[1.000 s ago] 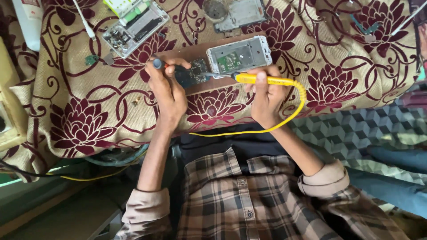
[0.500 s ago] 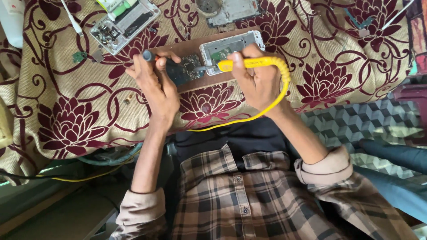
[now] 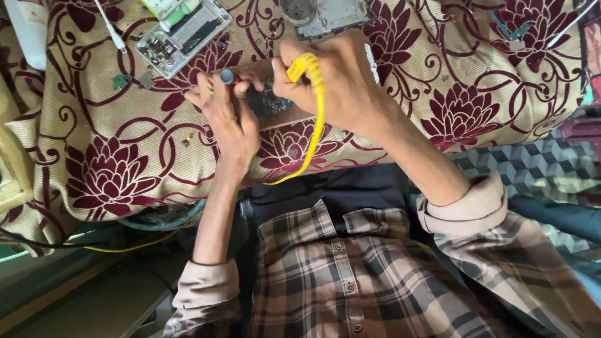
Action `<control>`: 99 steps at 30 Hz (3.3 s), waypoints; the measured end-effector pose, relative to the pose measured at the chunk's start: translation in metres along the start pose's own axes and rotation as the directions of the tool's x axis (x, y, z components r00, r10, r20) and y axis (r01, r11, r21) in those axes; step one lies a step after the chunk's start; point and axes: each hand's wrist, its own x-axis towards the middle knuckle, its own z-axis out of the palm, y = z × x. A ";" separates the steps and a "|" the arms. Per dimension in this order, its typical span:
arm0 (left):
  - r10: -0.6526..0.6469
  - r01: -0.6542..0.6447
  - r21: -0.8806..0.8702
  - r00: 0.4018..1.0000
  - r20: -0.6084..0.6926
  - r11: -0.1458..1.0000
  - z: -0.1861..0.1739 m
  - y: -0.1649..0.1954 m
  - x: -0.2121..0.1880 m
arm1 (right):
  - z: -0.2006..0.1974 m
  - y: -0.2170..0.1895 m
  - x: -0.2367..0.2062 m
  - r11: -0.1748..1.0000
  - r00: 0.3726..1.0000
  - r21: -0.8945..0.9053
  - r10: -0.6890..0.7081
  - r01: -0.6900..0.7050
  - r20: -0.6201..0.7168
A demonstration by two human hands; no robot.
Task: The person solders a circuit board using a soldering iron and solder wire. They hold the board with a tool while applying heat and solder to various points on the board.
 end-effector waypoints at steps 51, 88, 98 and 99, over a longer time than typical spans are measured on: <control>-0.109 0.102 -0.122 0.993 -0.045 0.987 -0.004 0.006 0.005 | 0.019 0.031 -0.058 0.697 0.653 0.514 0.693 -0.500 -0.305; -0.185 0.165 -0.197 0.979 -0.089 0.966 -0.005 0.012 0.009 | 0.013 0.050 -0.172 0.309 0.521 0.942 0.830 -0.132 -0.199; -0.157 0.166 -0.529 0.986 0.062 0.832 0.034 0.055 0.005 | -0.029 0.087 -0.166 0.468 0.697 0.880 0.657 -0.079 -0.287; -0.140 0.146 -0.482 0.989 0.050 0.864 0.037 0.058 0.005 | -0.030 0.090 -0.167 0.455 0.701 0.888 0.654 -0.065 -0.284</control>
